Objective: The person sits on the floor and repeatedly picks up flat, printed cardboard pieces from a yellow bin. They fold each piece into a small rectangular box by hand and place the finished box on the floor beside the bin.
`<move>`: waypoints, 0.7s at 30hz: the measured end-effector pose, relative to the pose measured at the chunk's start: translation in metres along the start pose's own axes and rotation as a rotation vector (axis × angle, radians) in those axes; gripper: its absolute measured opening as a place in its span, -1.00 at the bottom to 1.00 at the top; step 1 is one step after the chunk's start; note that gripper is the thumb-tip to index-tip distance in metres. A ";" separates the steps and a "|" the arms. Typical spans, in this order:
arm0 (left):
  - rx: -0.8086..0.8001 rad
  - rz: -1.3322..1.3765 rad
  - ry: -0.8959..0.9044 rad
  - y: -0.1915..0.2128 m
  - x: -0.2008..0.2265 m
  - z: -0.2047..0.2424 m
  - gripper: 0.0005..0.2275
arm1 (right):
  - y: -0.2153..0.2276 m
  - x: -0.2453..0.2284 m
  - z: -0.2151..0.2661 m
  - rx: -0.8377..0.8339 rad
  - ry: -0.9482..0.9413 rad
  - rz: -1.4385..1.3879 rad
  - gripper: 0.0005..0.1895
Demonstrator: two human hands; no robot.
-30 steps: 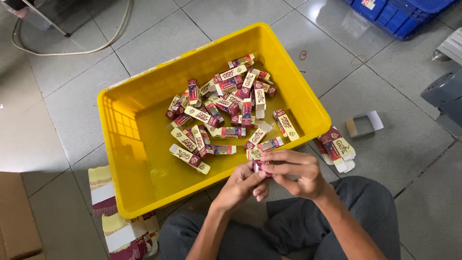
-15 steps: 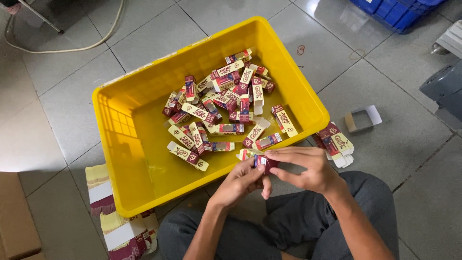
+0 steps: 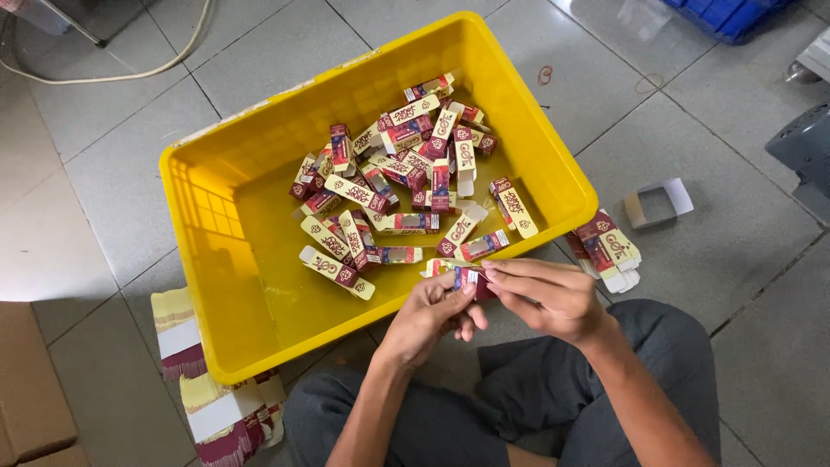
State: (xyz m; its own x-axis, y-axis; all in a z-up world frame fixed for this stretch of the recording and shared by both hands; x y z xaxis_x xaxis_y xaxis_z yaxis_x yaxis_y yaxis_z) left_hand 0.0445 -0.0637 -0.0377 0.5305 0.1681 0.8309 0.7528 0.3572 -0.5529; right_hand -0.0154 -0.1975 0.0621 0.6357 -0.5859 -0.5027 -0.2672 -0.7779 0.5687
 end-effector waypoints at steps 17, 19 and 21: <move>0.066 0.107 0.003 0.004 -0.005 0.001 -0.73 | -0.001 0.001 0.005 0.101 0.069 -0.054 -0.90; 0.054 0.120 0.004 0.001 -0.002 0.001 -0.73 | 0.001 -0.002 0.001 0.098 0.066 -0.068 -0.90; 0.043 0.134 0.002 0.000 -0.001 0.002 -0.74 | 0.004 -0.006 -0.004 0.093 0.066 -0.083 -0.90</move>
State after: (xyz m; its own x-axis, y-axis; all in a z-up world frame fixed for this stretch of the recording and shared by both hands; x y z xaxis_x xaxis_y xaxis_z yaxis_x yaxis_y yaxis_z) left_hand 0.0430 -0.0624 -0.0384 0.6257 0.2149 0.7499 0.6581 0.3706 -0.6554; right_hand -0.0177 -0.1957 0.0698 0.7038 -0.5050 -0.4997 -0.2762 -0.8425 0.4625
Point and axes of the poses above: each hand's wrist, its own z-axis away from the middle knuckle, its own y-axis out of the back of the hand, x = y × z, the point moved 8 cm from there along -z, towards the middle knuckle, and after that the axes turned 15 degrees about -x, right-handed, at the moved point
